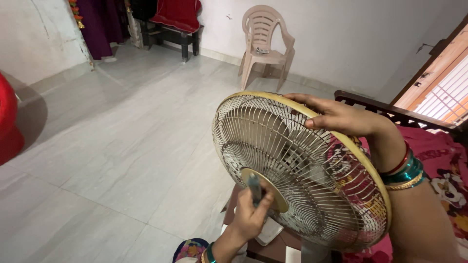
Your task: The person cleans a table fan by hand using a brush. The person wipes the front and back grilles and the fan blades with the brush, moving the fan to reach different parts.
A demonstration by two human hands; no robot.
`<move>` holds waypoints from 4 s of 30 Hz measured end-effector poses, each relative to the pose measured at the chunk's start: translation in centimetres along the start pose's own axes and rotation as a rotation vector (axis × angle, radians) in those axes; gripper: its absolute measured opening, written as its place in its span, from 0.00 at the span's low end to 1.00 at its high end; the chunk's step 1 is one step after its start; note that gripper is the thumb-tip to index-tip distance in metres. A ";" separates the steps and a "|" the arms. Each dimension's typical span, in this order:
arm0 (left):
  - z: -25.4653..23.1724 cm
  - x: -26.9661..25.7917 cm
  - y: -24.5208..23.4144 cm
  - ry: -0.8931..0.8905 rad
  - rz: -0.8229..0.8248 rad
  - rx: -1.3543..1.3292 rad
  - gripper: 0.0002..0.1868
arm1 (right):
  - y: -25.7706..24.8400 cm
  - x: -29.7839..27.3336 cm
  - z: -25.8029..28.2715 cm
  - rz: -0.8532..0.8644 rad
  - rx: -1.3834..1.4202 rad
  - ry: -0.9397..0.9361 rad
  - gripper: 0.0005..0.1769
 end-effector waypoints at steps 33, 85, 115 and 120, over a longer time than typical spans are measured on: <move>6.8 -3.2 -2.5 0.146 -0.132 0.034 0.02 | -1.8 -1.1 -3.1 0.050 0.053 -0.175 0.53; 1.0 10.1 -2.0 0.712 -0.409 -0.357 0.08 | -3.8 -6.9 -10.4 -0.202 0.027 0.235 0.69; -2.0 10.1 -0.2 0.829 -0.290 -0.523 0.14 | -1.0 -4.4 -6.2 -0.106 -0.061 -0.058 0.63; 6.3 2.1 0.7 0.628 -0.313 -0.525 0.12 | -0.6 -5.0 -5.0 -0.085 0.055 -0.065 0.59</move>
Point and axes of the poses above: each hand's wrist, its own x-axis towards the middle knuckle, its own y-axis out of the palm, z = x × y, the point moved 3 cm from there along x, towards the middle knuckle, and after that the axes turned 2 degrees about -z, right-handed, at the moved point
